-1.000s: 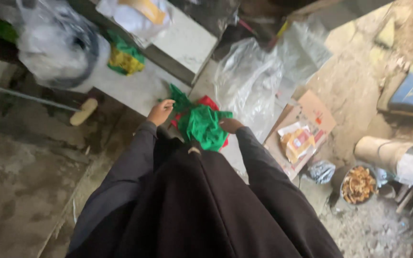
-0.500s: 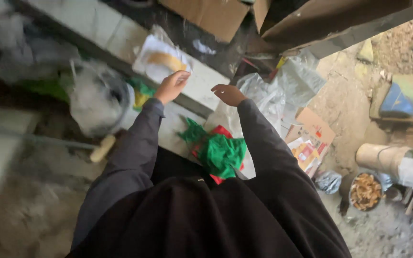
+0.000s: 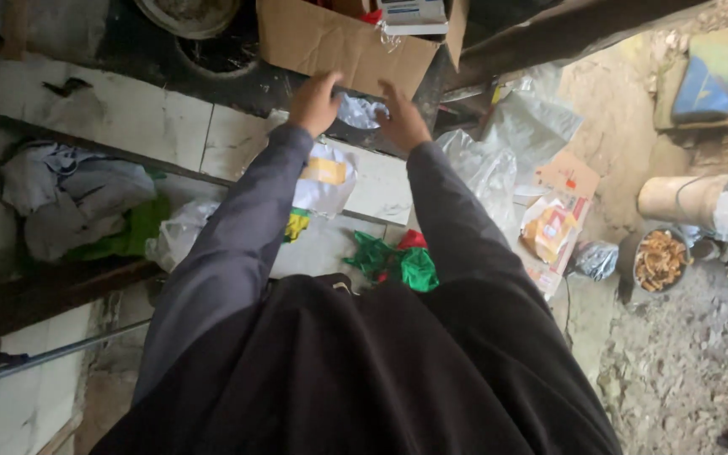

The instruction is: Sort through various plastic bags, cardboard, and other waste items for disposal or recycling.

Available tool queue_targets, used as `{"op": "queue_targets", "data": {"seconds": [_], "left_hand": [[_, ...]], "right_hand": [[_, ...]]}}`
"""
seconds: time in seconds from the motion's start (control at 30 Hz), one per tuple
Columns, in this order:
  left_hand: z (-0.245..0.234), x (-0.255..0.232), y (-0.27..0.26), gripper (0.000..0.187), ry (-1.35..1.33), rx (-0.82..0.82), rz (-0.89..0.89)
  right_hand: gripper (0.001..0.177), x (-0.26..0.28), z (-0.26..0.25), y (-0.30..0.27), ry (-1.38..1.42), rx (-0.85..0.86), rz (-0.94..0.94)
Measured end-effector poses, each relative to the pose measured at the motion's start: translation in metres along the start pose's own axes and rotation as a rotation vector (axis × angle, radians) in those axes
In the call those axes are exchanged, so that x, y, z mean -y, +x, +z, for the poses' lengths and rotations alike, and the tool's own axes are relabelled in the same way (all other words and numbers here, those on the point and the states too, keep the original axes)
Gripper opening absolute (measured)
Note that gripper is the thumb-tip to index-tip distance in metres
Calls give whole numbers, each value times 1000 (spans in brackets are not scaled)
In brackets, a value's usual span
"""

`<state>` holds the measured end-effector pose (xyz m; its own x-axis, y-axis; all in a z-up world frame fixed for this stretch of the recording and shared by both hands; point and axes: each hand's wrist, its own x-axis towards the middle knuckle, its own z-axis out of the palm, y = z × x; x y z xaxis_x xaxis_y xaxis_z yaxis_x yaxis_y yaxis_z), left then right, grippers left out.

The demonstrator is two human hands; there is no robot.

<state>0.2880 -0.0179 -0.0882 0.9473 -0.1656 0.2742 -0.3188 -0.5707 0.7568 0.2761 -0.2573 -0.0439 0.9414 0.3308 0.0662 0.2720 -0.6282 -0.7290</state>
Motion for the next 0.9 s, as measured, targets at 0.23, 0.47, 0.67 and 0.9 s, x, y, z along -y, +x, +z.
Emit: {"op": "queue_targets", "data": {"seconds": [0.23, 0.47, 0.67, 0.9], "left_hand": [[14, -3, 84, 60, 363, -112, 164], [67, 56, 124, 38, 677, -170, 119], [55, 33, 104, 13, 508, -100, 58], [43, 14, 49, 16, 532, -52, 141]], "right_hand": [[84, -38, -17, 72, -365, -89, -47], [79, -14, -37, 89, -518, 32, 87], [66, -20, -37, 73, -660, -27, 42], [52, -8, -26, 37, -608, 98, 100]]}}
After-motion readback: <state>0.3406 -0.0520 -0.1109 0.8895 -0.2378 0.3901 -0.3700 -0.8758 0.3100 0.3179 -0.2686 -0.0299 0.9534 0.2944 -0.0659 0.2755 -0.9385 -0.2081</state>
